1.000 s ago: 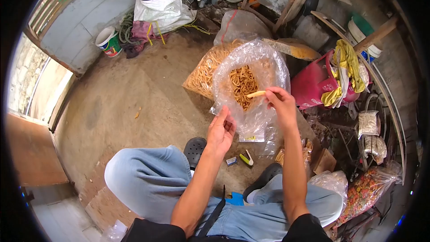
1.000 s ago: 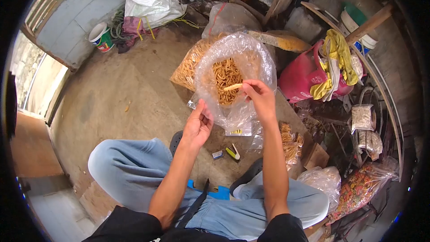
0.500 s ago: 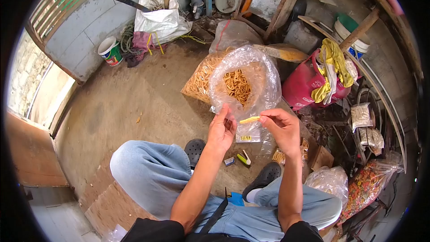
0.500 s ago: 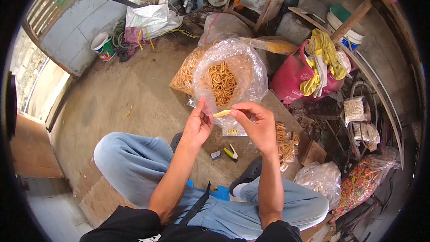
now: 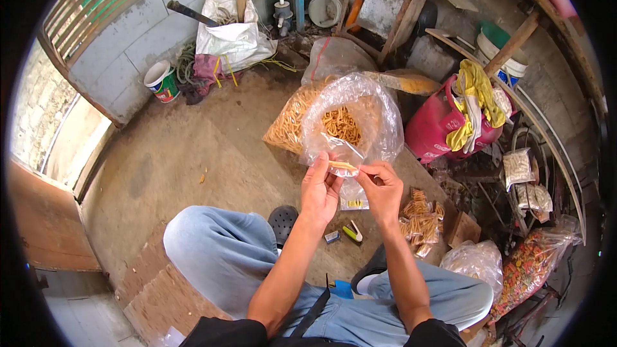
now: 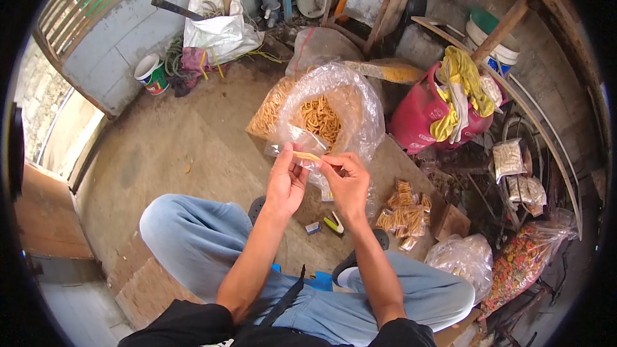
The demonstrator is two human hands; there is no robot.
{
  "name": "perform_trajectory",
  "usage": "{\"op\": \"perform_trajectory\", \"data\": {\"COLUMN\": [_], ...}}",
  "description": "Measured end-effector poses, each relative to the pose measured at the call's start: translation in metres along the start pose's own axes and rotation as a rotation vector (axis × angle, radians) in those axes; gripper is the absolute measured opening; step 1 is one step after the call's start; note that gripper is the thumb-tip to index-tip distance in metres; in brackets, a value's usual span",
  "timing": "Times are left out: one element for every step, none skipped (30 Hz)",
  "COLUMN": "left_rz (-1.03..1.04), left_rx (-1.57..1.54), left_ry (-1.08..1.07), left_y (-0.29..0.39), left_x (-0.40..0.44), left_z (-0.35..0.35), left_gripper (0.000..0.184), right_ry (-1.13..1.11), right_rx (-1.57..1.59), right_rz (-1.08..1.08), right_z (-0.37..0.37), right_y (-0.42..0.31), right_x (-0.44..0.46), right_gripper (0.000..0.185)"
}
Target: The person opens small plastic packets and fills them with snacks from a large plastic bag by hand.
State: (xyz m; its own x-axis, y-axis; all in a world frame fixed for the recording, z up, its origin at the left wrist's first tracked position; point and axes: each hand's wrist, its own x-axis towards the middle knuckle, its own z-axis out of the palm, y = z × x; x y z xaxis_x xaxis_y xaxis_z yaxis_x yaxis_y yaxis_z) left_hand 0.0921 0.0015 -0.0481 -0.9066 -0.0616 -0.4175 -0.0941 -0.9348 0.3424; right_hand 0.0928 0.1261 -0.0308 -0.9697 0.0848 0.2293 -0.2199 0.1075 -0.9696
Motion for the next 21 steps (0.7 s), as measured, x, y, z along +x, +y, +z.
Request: {"op": "perform_trajectory", "data": {"left_rz": [0.004, 0.035, 0.065, 0.069, 0.083, 0.095, 0.072, 0.072, 0.079, 0.086, 0.087, 0.057, 0.029, 0.032, 0.0, -0.031, -0.025, -0.017, -0.011, -0.006, -0.003], "left_rx": [0.001, 0.045, 0.089, 0.089, 0.099, 0.108, 0.11, 0.11, 0.141, 0.173, 0.174, 0.194, 0.214, 0.214, 0.238, 0.261, 0.262, 0.262, 0.263, 0.263, 0.272], "left_ry": [-0.004, -0.058, -0.109, -0.114, -0.127, -0.139, -0.129, -0.131, -0.121, -0.11, -0.111, -0.137, -0.162, -0.164, -0.187, -0.209, -0.211, -0.196, -0.18, -0.181, -0.192], "left_y": [0.0, 0.0, 0.0, -0.001, -0.003, -0.004, -0.005, -0.007, -0.008, -0.009, -0.009, -0.009, -0.009, -0.008, -0.008, -0.007, -0.007, -0.009, -0.009, -0.008, -0.007], "left_x": [-0.002, -0.004, -0.005, -0.006, -0.006, -0.006, -0.006, -0.007, -0.009, -0.011, -0.012, -0.014, -0.015, -0.015, -0.015, -0.015, -0.014, -0.013, -0.013, -0.013, -0.013], "left_z": [0.002, 0.003, 0.004, 0.005, 0.005, 0.004, 0.003, 0.003, 0.006, 0.008, 0.008, 0.007, 0.007, 0.006, 0.005, 0.004, 0.004, 0.004, 0.004, 0.004, 0.004], "left_gripper": [0.017, 0.016, 0.016, 0.016, 0.017, 0.017, 0.018, 0.018, 0.019, 0.019, 0.019, 0.019, 0.019, 0.019, 0.019, 0.019, 0.019, 0.019, 0.02, 0.02, 0.02], "right_ry": [0.024, 0.048, 0.07, 0.069, 0.08, 0.091, 0.091, 0.095, 0.099, 0.099, 0.075, 0.051, 0.051, 0.006, -0.04, -0.042, -0.087, -0.132, -0.135, -0.159, -0.181], "right_rx": [-0.007, -0.013, -0.034, -0.032, -0.124, -0.217, -0.217, -0.203, -0.189, -0.188, -0.211, -0.232, -0.231, -0.2, -0.17, -0.167, -0.188, -0.208, -0.205, -0.256, -0.307], "right_rz": [0.007, 0.014, -0.009, -0.015, -0.039, -0.063, -0.066, -0.089, -0.111, -0.113, -0.15, -0.189, -0.191, -0.19, -0.19, -0.195, -0.154, -0.112, -0.116, -0.134, -0.152], "right_z": [0.002, 0.003, 0.006, 0.006, 0.007, 0.009, 0.011, 0.014, 0.016, 0.016, 0.015, 0.014, 0.013, 0.011, 0.009, 0.007, 0.007, 0.006, 0.005, 0.004, 0.004], "right_y": [0.002, 0.004, 0.003, -0.001, -0.007, -0.012, -0.012, -0.011, -0.01, -0.008, -0.005, -0.004, -0.003, -0.003, -0.003, -0.003, -0.003, -0.004, -0.005, -0.006, -0.007], "right_x": [-0.002, -0.002, -0.003, -0.005, -0.008, -0.009, -0.01, -0.01, -0.01, -0.01, -0.009, -0.008, -0.007, -0.006, -0.005, -0.004, -0.004, -0.003, -0.003, -0.002, -0.002], "right_gripper": [0.014, 0.014, 0.015, 0.015, 0.015, 0.015, 0.015, 0.015, 0.015, 0.015, 0.015, 0.015, 0.015, 0.017, 0.019, 0.019, 0.021, 0.023, 0.023, 0.023, 0.024]}}
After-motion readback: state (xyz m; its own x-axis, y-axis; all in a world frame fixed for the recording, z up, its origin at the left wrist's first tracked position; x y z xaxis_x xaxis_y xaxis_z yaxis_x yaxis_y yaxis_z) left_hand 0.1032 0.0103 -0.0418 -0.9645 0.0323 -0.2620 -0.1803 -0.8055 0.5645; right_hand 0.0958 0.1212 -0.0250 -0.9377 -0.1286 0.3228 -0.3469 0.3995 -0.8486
